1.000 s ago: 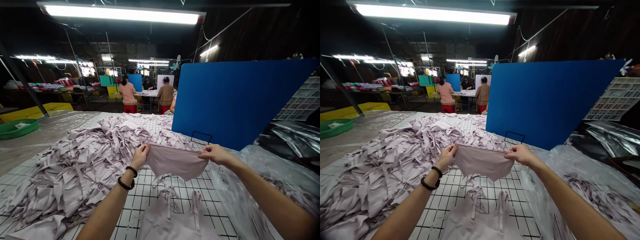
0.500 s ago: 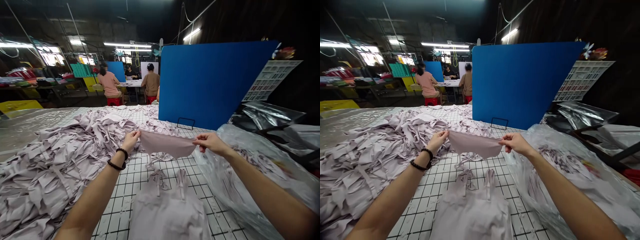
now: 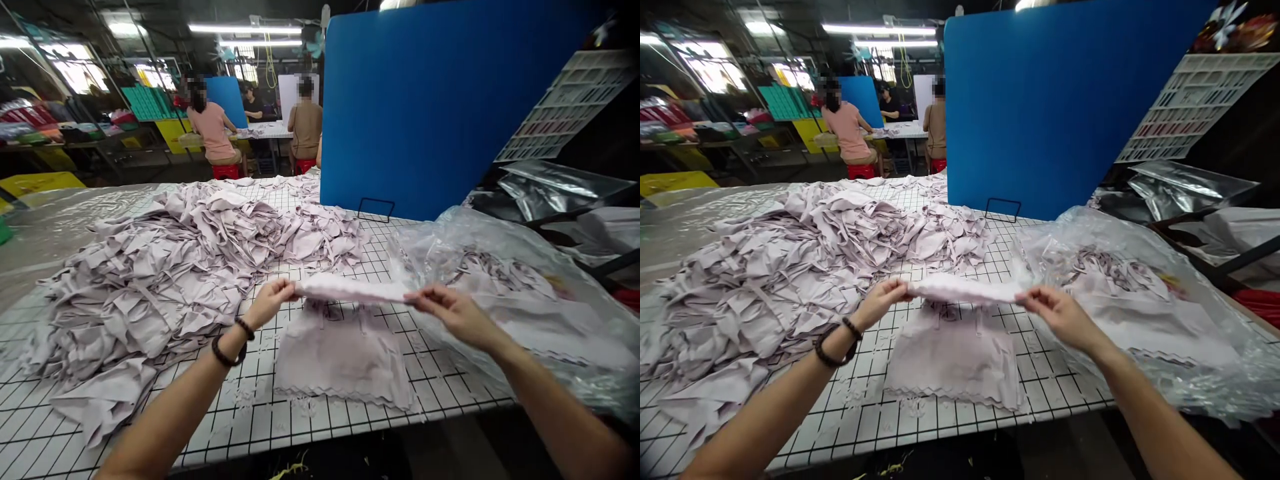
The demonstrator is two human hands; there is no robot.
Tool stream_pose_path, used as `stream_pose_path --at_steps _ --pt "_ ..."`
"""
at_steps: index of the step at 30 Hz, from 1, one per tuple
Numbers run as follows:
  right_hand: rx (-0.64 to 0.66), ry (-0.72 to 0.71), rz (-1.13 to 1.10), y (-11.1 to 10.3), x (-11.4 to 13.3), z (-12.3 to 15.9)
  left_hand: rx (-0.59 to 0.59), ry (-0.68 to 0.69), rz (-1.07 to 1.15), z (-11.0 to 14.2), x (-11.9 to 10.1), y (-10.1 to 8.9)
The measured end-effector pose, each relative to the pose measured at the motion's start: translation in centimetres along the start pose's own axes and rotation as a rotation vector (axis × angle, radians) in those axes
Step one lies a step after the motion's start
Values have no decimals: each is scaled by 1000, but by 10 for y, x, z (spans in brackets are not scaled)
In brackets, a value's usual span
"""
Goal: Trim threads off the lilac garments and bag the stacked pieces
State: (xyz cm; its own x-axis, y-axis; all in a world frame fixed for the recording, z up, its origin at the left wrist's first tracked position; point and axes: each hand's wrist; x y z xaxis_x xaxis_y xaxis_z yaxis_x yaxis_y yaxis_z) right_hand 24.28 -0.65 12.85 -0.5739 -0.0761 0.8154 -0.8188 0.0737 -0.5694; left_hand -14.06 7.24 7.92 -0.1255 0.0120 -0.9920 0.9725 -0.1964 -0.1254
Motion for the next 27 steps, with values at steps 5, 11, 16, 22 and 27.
stream_pose_path --at_steps 5,11,16,22,27 --pt "159 -60 117 53 -43 89 -4 104 -357 71 41 5" --pt "-70 -221 187 63 -55 124 -25 309 -508 105 41 3" --pt "10 -302 292 72 -64 137 23 408 -584 128 54 4" --pt "43 -350 450 79 -68 135 37 509 -682 136 65 6" --pt "105 -301 595 61 -36 123 29 468 -784 140 43 5"
Point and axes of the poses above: each hand's wrist, its own z-axis away from the middle knuckle, its own y-axis out of the palm, x = y × z, and after that the axes turned 9 degrees about -x, right-handed
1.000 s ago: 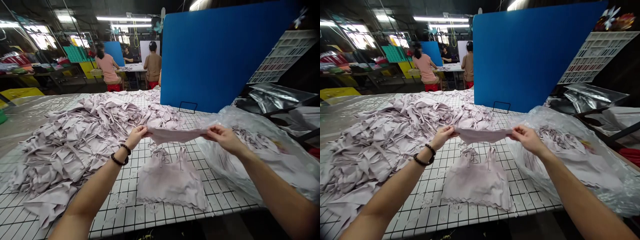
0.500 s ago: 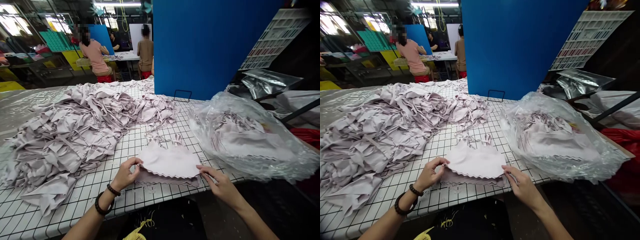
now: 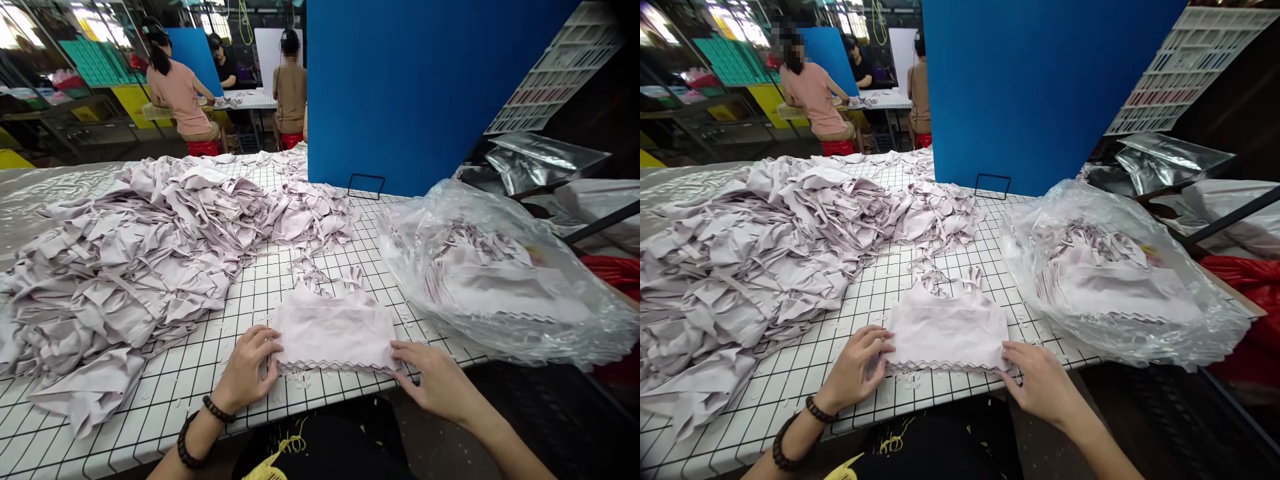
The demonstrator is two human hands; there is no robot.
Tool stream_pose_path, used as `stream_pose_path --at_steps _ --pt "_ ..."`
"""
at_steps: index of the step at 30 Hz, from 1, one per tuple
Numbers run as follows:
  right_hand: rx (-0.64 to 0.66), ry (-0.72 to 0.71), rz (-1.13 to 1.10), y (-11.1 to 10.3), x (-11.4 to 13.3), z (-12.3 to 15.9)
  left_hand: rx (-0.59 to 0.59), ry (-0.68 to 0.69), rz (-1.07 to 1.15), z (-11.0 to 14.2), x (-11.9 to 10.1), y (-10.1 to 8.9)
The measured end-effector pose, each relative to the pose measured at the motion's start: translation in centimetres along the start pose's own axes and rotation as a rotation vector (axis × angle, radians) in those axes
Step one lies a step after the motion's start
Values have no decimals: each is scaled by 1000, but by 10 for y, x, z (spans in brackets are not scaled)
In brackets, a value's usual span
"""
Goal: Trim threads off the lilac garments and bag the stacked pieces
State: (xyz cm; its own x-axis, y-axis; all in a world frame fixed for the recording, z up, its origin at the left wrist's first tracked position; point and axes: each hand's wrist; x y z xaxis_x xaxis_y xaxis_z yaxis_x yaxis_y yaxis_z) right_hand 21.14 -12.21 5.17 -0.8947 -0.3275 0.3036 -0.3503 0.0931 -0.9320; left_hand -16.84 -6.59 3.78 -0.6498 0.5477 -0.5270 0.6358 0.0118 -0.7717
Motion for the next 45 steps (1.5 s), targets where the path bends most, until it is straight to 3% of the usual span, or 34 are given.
stream_pose_path --at_steps 4,6,8,10,12,14,16,19,22,25,30,34,38,41,43,45 --pt "-107 41 96 -6 12 -64 -64 -90 121 -31 -47 10" --pt "-90 13 114 7 18 -109 87 -117 388 -57 -71 33" --pt "1 -24 152 26 24 -151 294 -255 693 -84 -85 64" --pt "94 35 126 44 28 -183 472 -564 1014 -105 -86 95" --pt "152 152 50 58 28 -204 487 -812 1258 -118 -78 117" --pt "191 249 -29 63 20 -218 460 -952 1444 -121 -66 128" --pt "256 296 -100 61 7 -229 460 -999 1574 -120 -57 130" --pt "374 350 -299 48 -21 -244 498 -1012 1667 -117 -49 127" --pt "403 506 -832 35 -43 -253 513 -1033 1696 -118 -48 128" --pt "348 680 -1293 26 -53 -256 511 -1057 1704 -120 -48 130" --pt "283 805 -1565 20 -50 -261 506 -1051 1691 -121 -48 129" --pt "240 858 -1633 13 -47 -264 511 -1056 1675 -119 -47 129" --pt "276 713 -1511 0 -45 -259 492 -1029 1675 -118 -49 129" --pt "382 600 -1322 -12 -41 -249 269 -923 1587 -122 -54 122" --pt "458 546 -1230 -18 -38 -240 37 -774 1398 -129 -58 112" --pt "531 499 -1178 -23 -36 -233 -103 -607 1152 -139 -58 101"
Point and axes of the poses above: each hand's wrist, its own z-axis away from the middle knuckle, its own y-axis out of the palm, x = y × z, and after that the axes turned 9 degrees about -x, right-handed
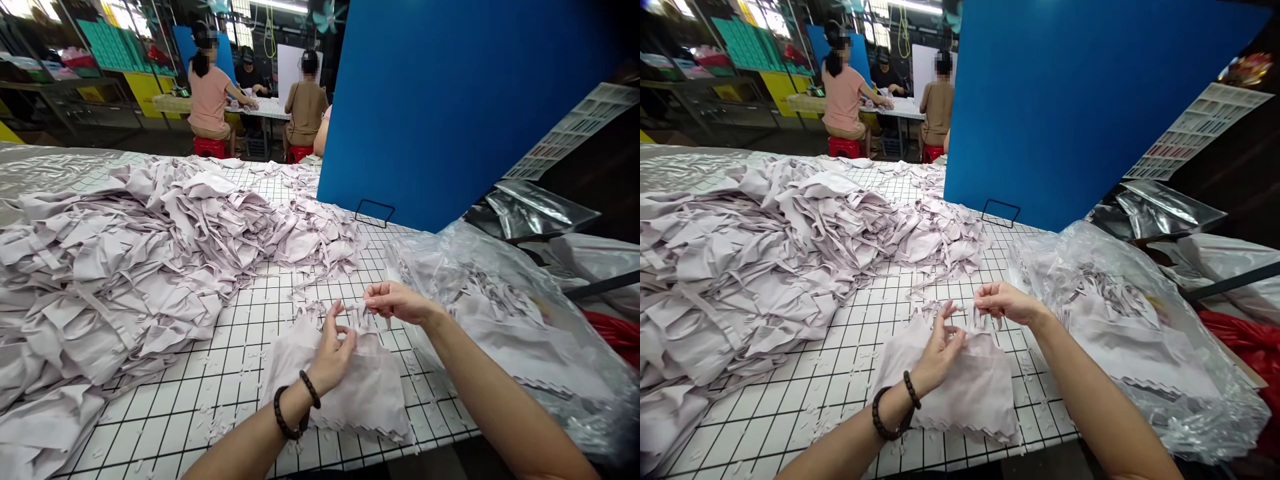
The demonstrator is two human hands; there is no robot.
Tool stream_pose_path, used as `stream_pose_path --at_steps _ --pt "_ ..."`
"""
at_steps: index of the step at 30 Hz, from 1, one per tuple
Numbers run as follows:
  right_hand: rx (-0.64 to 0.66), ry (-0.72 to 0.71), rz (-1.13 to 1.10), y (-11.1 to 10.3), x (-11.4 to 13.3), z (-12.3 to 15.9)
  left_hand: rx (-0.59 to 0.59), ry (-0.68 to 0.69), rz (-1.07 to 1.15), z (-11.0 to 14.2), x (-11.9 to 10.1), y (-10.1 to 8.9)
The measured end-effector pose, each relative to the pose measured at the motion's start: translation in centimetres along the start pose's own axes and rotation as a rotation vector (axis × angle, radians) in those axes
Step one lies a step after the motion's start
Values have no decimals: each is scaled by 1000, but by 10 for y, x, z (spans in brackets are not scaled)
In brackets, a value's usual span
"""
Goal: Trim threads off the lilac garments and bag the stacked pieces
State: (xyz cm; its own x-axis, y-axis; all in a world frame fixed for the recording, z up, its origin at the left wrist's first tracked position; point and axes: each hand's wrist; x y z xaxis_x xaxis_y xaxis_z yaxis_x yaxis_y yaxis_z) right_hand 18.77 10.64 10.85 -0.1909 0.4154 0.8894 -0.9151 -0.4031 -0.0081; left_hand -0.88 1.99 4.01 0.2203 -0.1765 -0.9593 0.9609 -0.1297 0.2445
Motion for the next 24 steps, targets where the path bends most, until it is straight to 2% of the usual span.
stream_pose_path --at_steps 2,4,6,8,11,16,18,20,22,24 --pt "62 9 42 0 -1 7 34 109 -186 -8 -12 -3" --pt "117 15 54 -2 -2 11 154 86 -292 -17 -21 -8" --pt "164 19 44 -4 -4 13 301 -15 -290 -23 -26 -11" --pt "195 19 41 -5 -7 15 433 -148 -185 -26 -26 -11" --pt "211 16 50 -7 -13 15 538 -278 -21 -26 -20 -8" --pt "174 12 63 -10 -21 19 521 -369 60 -23 -8 -4" --pt "95 -5 173 -7 -20 24 498 -406 55 -22 -6 -4" --pt "21 -88 333 0 -17 31 482 -434 13 -20 -6 -4" --pt "60 -185 449 10 -15 39 470 -450 -56 -16 -6 -2" --pt "165 -204 488 21 -18 45 454 -474 -119 -10 -3 1"
Point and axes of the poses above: each hand's wrist, its own z-axis away from the middle knuckle, its own y-axis out of the palm, x = y × z, and after that the axes turned 9 degrees about -x, right-handed
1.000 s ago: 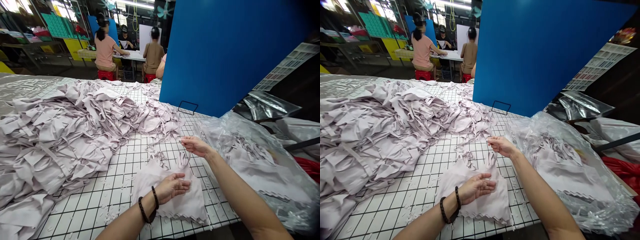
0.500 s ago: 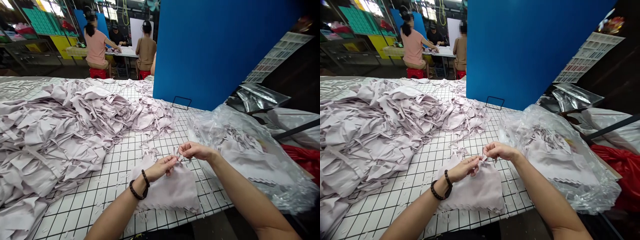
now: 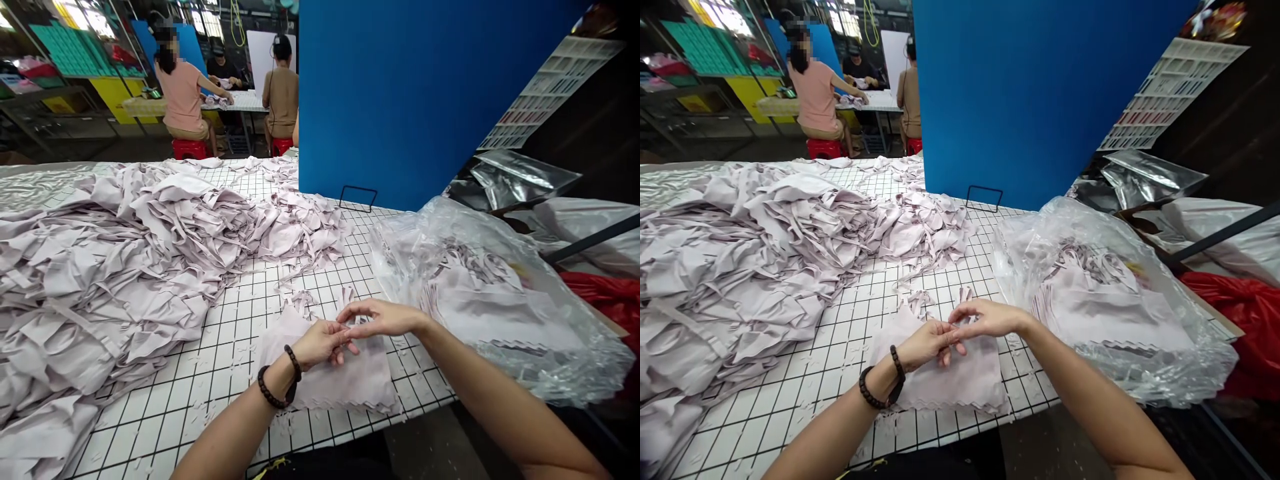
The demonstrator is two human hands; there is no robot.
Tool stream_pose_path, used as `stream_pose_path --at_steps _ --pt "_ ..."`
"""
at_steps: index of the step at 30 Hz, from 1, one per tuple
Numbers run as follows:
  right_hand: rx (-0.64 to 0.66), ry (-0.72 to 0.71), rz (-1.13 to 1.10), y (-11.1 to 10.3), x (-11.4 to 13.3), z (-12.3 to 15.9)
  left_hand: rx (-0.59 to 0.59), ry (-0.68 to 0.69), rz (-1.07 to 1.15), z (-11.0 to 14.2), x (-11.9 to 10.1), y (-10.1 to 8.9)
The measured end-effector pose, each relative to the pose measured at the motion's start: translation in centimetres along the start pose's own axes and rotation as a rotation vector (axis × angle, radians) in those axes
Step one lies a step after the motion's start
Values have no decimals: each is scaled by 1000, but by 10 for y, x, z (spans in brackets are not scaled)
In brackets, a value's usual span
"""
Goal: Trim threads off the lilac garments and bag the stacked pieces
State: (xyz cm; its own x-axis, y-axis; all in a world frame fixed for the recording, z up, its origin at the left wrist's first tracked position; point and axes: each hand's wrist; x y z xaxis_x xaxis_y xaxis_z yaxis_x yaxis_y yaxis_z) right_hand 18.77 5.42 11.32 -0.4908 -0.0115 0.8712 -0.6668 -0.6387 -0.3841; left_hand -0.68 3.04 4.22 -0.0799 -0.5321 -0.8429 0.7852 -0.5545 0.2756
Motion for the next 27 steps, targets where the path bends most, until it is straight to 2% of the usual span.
stream_pose_path --at_steps 3,6,8,11,13,19,27 --pt "81 86 -9 15 -6 4 -37 -68 -23 4 10 10" --pt "54 166 -27 24 -19 6 -103 -81 -98 9 21 17" --pt "-14 175 20 25 -28 6 -220 11 -234 12 26 19" --pt "-132 148 91 25 -39 6 -495 255 -521 15 31 18" --pt "-175 141 60 25 -46 4 -597 333 -665 13 35 17" --pt "-221 152 27 27 -58 1 -598 307 -729 3 46 15" --pt "-299 156 57 37 -56 0 -590 266 -739 -1 39 14"
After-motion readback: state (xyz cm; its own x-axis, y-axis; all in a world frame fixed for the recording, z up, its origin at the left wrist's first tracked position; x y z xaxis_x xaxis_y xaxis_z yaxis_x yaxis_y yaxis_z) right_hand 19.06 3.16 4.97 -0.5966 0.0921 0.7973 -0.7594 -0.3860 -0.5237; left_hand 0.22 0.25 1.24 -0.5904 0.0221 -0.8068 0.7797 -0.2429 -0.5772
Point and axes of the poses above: each hand's wrist, its own z-axis away from the middle knuckle, its own y-axis out of the palm, x = y × z, and after that the axes turned 9 degrees about -x, right-handed
